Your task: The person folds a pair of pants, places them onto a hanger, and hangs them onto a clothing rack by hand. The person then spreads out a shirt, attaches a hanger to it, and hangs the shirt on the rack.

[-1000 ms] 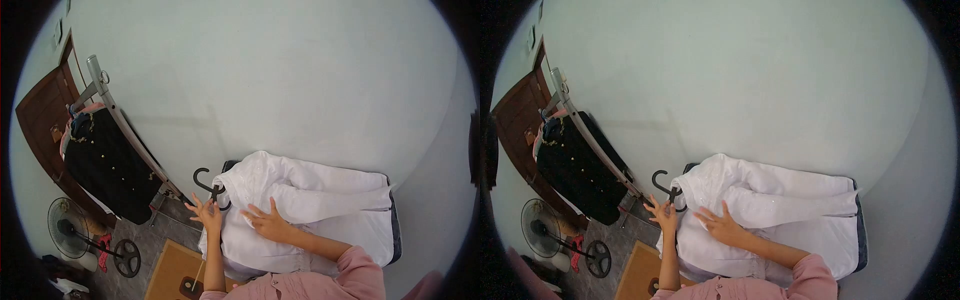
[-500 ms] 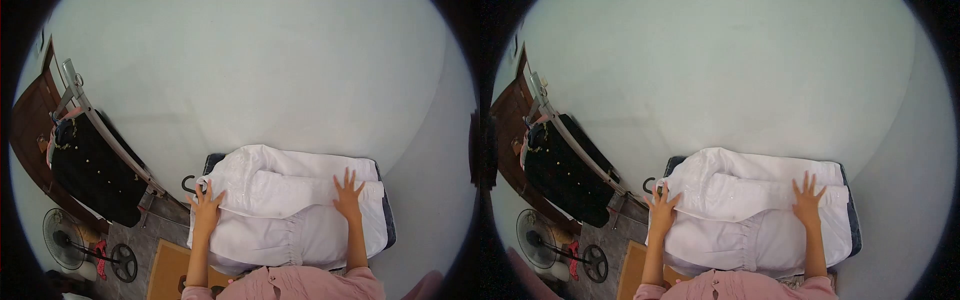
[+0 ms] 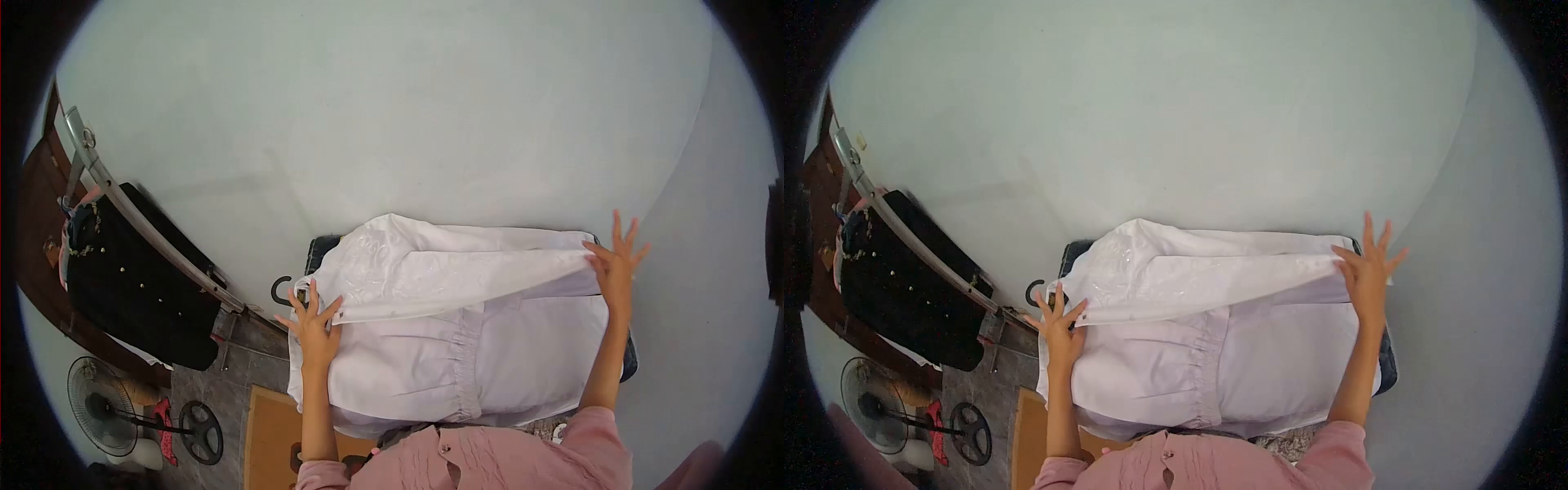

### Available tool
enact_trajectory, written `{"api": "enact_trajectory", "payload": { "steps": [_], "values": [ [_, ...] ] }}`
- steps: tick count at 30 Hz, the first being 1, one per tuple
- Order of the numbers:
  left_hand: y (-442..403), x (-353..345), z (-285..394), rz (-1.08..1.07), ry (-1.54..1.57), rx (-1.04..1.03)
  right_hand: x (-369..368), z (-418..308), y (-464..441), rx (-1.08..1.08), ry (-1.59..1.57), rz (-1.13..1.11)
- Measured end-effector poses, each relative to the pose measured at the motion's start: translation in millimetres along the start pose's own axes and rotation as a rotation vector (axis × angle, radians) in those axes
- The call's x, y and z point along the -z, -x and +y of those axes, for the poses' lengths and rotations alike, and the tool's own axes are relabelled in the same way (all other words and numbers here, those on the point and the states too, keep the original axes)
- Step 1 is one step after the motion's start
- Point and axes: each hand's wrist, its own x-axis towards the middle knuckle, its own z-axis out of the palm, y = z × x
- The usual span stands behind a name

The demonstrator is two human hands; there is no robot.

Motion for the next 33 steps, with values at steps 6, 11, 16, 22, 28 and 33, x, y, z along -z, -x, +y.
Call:
{"api": "enact_trajectory", "payload": {
  "steps": [6,11,16,22,28,33],
  "values": [
    [11,8,-14,0.004,0.103,0.092,42,11,67,-0.167,-0.052,-0.733],
    [43,31,-28,-0.064,0.099,0.231,26,8,119,-0.334,0.028,-0.93],
    [84,64,-44,-0.153,-0.022,0.334,19,-37,137,-0.462,0.044,-0.787],
    [108,71,-71,-0.361,0.047,0.184,17,-144,129,-0.129,-0.195,-0.677],
    [115,97,-81,-0.654,0.007,0.037,15,-292,143,0.439,-0.557,-0.744],
    [114,98,-100,-0.654,-0.003,-0.097,-7,-365,176,0.65,-0.565,-0.603]
  ]
}}
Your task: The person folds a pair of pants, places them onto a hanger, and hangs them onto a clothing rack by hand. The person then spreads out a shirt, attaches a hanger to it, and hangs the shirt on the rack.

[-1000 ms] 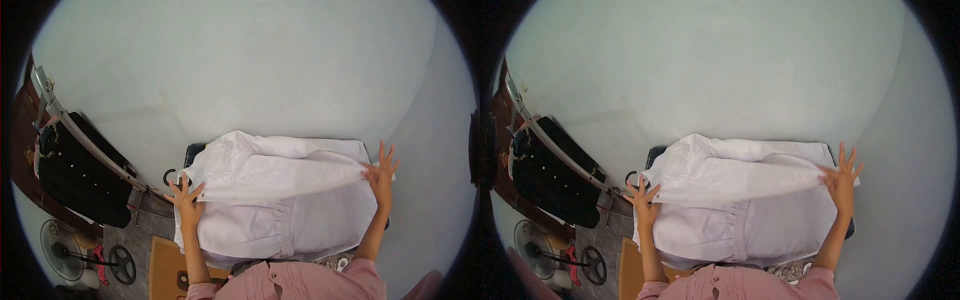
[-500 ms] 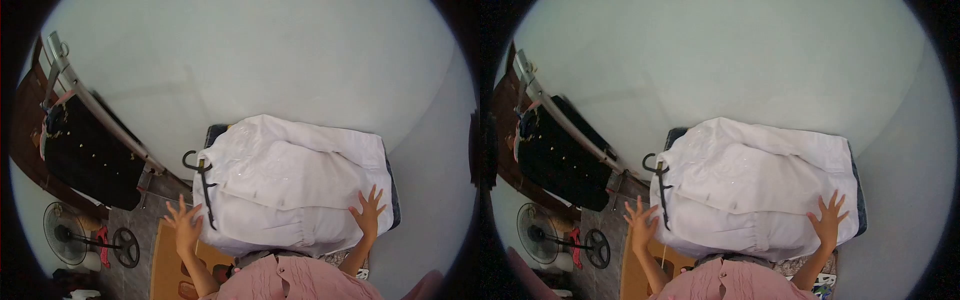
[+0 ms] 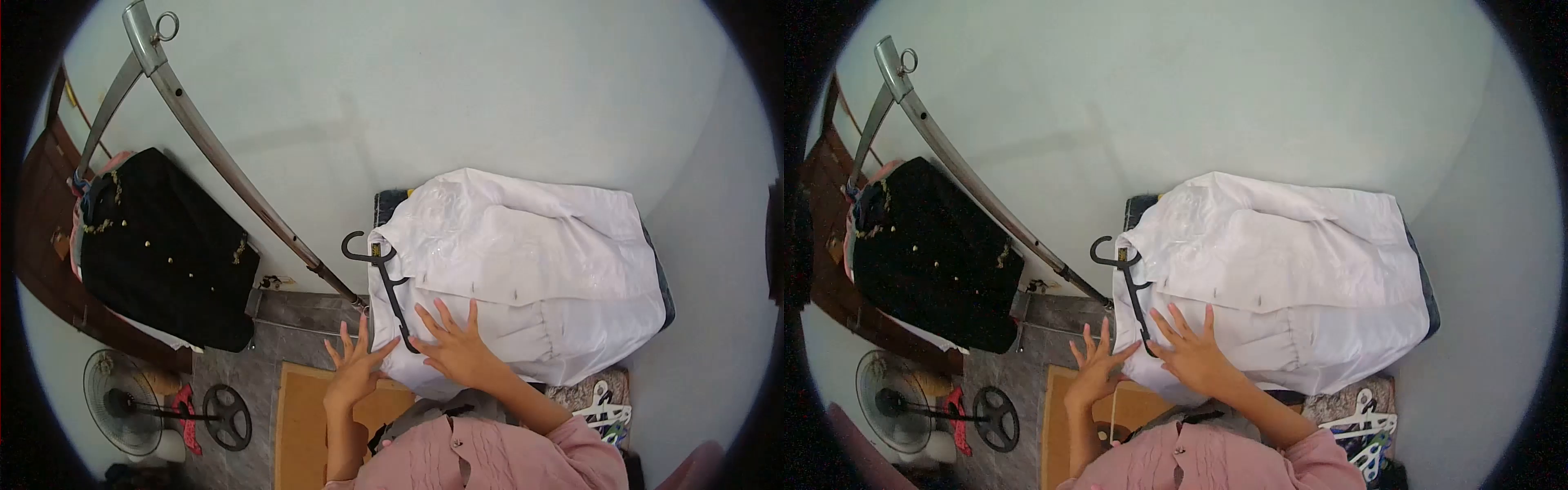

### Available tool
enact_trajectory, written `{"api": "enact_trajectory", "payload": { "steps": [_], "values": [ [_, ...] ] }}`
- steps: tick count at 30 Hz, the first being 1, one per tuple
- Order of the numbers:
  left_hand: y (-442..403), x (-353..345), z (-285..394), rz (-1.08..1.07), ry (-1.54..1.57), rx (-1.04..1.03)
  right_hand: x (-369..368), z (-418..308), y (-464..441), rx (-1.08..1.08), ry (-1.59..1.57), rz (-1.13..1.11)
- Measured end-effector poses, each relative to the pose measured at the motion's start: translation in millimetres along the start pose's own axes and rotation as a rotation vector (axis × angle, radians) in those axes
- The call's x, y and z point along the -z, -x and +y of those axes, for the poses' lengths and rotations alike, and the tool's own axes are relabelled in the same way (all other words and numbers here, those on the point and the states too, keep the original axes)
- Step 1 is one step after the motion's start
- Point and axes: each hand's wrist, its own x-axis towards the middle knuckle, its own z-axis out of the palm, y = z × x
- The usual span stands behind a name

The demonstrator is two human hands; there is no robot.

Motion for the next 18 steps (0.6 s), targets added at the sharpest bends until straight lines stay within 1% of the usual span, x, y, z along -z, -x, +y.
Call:
{"api": "enact_trajectory", "payload": {
  "steps": [1,2,3,4,5,6,7,8,9,11,12,15,17,18],
  "values": [
    [-2,-1,-3,0.063,-0.037,-0.018,-8,-2,-2,-0.001,0.1,0.01],
    [-3,-1,-6,0.059,-0.042,-0.032,-15,-4,-4,0.0,0.2,0.019],
    [-3,0,-9,0.081,-0.041,-0.06,-18,-6,-3,-0.012,0.187,0.072],
    [-4,0,-13,0.103,-0.04,-0.088,-21,-7,-4,-0.024,0.189,0.077],
    [-6,-5,-18,0.211,-0.004,-0.145,-23,-8,-4,-0.033,0.217,0.11],
    [-12,-10,-22,0.204,-0.006,-0.157,-24,-10,-3,-0.042,0.245,0.142],
    [-18,-14,-24,0.283,-0.031,-0.243,-25,-12,-5,-0.064,0.155,0.153],
    [-23,-15,-24,0.366,-0.054,-0.329,-27,-14,-5,-0.072,0.16,0.158],
    [-25,-13,-19,0.398,0.019,-0.376,-28,-15,-6,-0.068,0.161,0.184],
    [-24,-8,-16,0.39,0.05,-0.417,-38,-12,-10,-0.068,0.167,0.279],
    [-23,-5,-14,0.372,0.085,-0.442,-39,-12,-13,-0.073,0.176,0.288],
    [-16,10,-4,0.376,0.136,-0.503,-42,-12,-26,-0.114,0.199,0.231],
    [-16,19,-1,0.372,0.143,-0.531,-42,-10,-37,-0.07,0.244,0.165],
    [-18,23,-1,0.398,0.162,-0.534,-38,-9,-38,-0.076,0.248,0.168]
  ]
}}
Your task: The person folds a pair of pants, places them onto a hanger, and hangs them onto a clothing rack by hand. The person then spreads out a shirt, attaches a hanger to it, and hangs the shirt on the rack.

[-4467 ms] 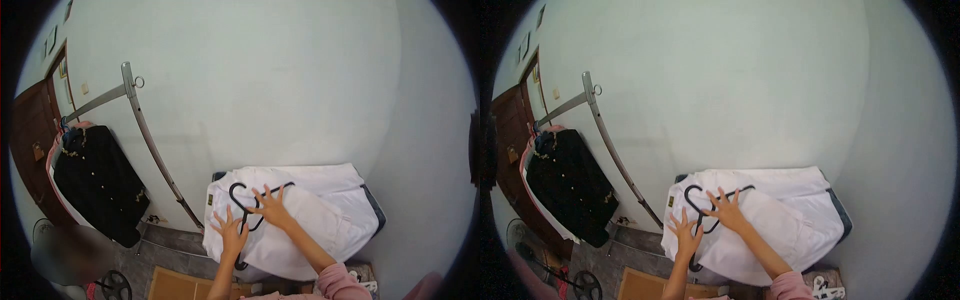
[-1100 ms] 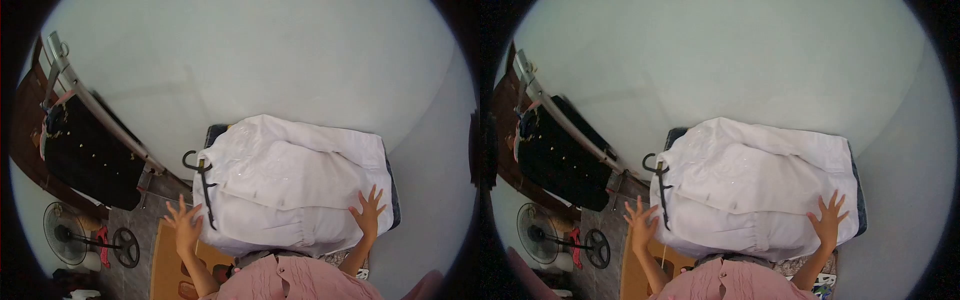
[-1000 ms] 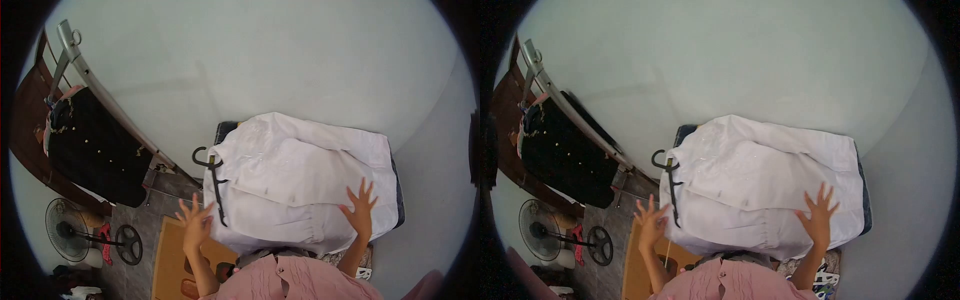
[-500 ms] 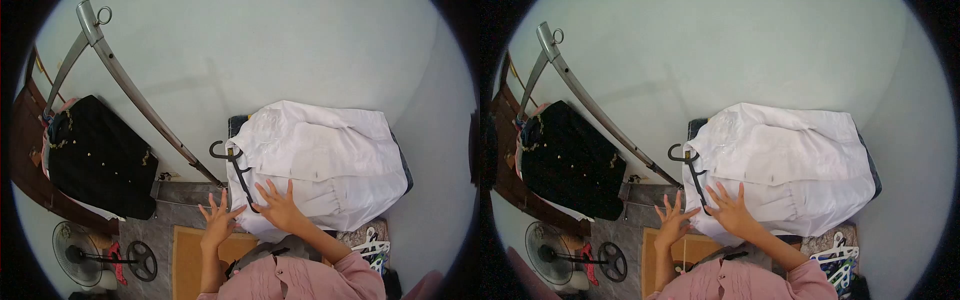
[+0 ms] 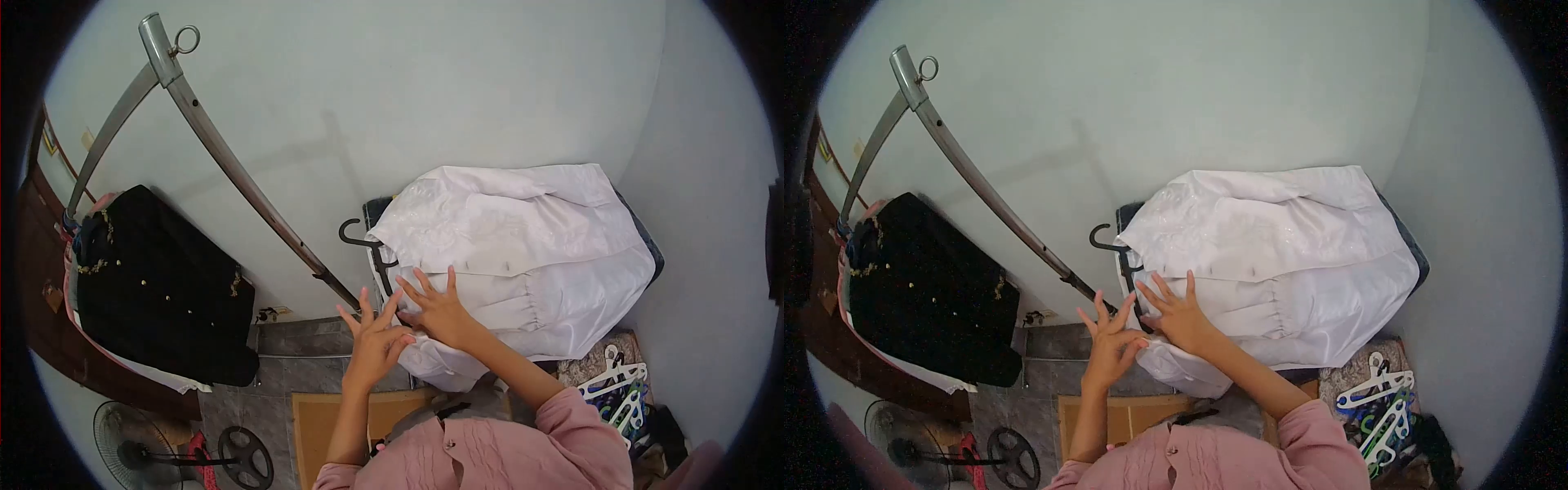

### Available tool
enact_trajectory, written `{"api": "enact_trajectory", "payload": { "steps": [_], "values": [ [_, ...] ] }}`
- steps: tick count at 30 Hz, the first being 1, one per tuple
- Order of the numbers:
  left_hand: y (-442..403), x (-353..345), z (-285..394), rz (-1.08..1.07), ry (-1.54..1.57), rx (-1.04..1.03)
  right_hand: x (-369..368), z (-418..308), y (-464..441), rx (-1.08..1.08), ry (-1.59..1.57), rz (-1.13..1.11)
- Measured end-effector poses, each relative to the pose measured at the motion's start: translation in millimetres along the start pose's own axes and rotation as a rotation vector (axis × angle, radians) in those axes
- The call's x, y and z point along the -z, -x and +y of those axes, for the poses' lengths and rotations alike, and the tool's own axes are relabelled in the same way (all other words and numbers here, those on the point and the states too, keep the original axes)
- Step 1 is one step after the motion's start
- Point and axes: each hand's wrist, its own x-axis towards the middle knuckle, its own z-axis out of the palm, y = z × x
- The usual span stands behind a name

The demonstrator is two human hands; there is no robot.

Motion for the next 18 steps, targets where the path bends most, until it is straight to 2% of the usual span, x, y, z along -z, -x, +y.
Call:
{"api": "enact_trajectory", "payload": {
  "steps": [2,3,4,7,8,10,13,15,17,18],
  "values": [
    [-11,1,-1,0.032,0.016,-0.012,9,6,-3,-0.027,-0.146,-0.033],
    [-18,-1,-3,0.088,0.033,-0.015,24,11,-2,-0.072,-0.17,-0.139],
    [-26,-5,-5,0.141,0.05,-0.016,34,13,5,-0.08,-0.163,-0.135],
    [-60,-18,-5,0.19,0.054,0.004,67,20,32,-0.408,-0.31,0.074],
    [-71,-25,-5,0.211,0.056,0.038,72,16,40,-0.413,-0.297,0.075],
    [-92,-41,-9,0.223,0.068,0.047,72,1,63,-0.625,-0.142,0.309],
    [-117,-55,-9,0.358,0.009,0.075,29,-27,100,-0.654,-0.021,0.322],
    [-125,-58,-12,0.36,-0.018,0.105,1,-28,117,-0.664,0.059,0.347],
    [-126,-63,-19,0.346,-0.056,0.181,-9,-19,137,-0.878,0.068,0.405],
    [-124,-65,-19,0.338,-0.05,0.174,-9,-13,145,-0.889,0.072,0.406]
  ]
}}
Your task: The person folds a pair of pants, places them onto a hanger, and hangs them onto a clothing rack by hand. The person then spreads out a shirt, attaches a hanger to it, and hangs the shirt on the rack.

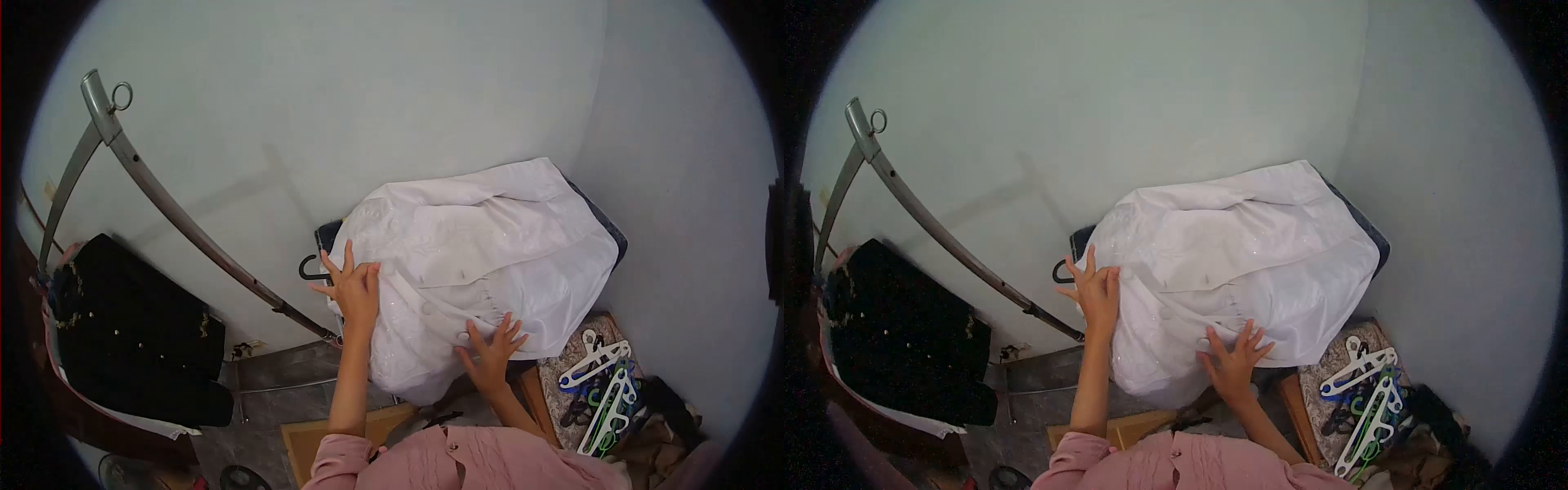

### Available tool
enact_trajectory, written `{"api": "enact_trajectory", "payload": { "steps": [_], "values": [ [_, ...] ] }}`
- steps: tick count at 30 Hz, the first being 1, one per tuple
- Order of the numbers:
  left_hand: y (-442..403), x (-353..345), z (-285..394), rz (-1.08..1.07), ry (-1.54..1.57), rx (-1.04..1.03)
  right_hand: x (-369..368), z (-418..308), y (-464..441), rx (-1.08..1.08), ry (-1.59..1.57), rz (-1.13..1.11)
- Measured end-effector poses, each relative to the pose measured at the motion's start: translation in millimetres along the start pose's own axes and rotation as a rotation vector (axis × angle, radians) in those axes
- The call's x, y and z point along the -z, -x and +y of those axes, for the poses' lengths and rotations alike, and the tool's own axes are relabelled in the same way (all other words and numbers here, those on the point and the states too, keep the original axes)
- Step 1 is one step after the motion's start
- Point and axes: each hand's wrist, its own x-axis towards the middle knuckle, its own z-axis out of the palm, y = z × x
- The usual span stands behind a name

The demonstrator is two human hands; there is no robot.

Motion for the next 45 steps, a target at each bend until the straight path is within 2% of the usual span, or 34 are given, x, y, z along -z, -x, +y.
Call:
{"api": "enact_trajectory", "payload": {
  "steps": [4,7,8,10,12,14,15,16,18,19,21,26,29,32,33,38,40,41,43,45],
  "values": [
    [10,2,5,-0.142,-0.085,0.066,8,21,-7,-0.007,-0.023,0.078],
    [16,14,28,-0.17,0.029,-0.14,26,21,-27,-0.034,-0.242,0.135],
    [18,18,34,-0.172,0.031,-0.144,35,20,-35,-0.037,-0.24,0.138],
    [23,22,39,-0.401,0.084,-0.41,52,22,-50,-0.024,-0.307,0.217],
    [25,18,33,-0.44,0.165,-0.408,59,23,-59,-0.011,-0.237,0.236],
    [23,14,21,-0.473,0.218,-0.333,56,29,-62,-0.004,-0.163,0.314],
    [23,10,17,-0.387,0.264,-0.305,53,31,-62,-0.049,-0.089,0.312],
    [21,6,14,-0.39,0.269,-0.309,49,33,-60,-0.052,-0.083,0.315],
    [14,1,12,-0.125,0.246,-0.13,40,37,-53,-0.101,0.05,0.234],
    [10,-1,14,-0.078,0.248,-0.106,34,39,-47,-0.102,0.054,0.239],
    [5,-1,22,-0.07,0.241,-0.077,23,43,-28,-0.08,0.078,0.191],
    [3,-15,23,-0.014,0.261,0.049,5,47,9,-0.07,0.117,0.244],
    [3,-18,20,-0.028,0.224,0.044,-1,67,21,-0.136,0.153,0.181],
    [3,-17,25,-0.037,0.194,0.031,15,89,3,-0.129,0.186,0.179],
    [3,-20,24,-0.01,0.207,0.047,27,88,-17,-0.151,0.048,0.213],
    [3,-24,24,0.031,0.111,0.035,92,90,-140,-0.11,0.164,0.217],
    [1,-29,9,0.094,0.058,0.132,86,78,-173,0.068,0.269,0.265],
    [0,-29,0,0.095,0.027,0.193,76,73,-179,0.062,0.272,0.265],
    [0,-33,-13,0.1,-0.087,0.286,49,73,-189,0.192,0.294,0.028],
    [3,-36,-15,0.088,-0.138,0.328,37,89,-173,0.127,0.279,-0.037]
  ]
}}
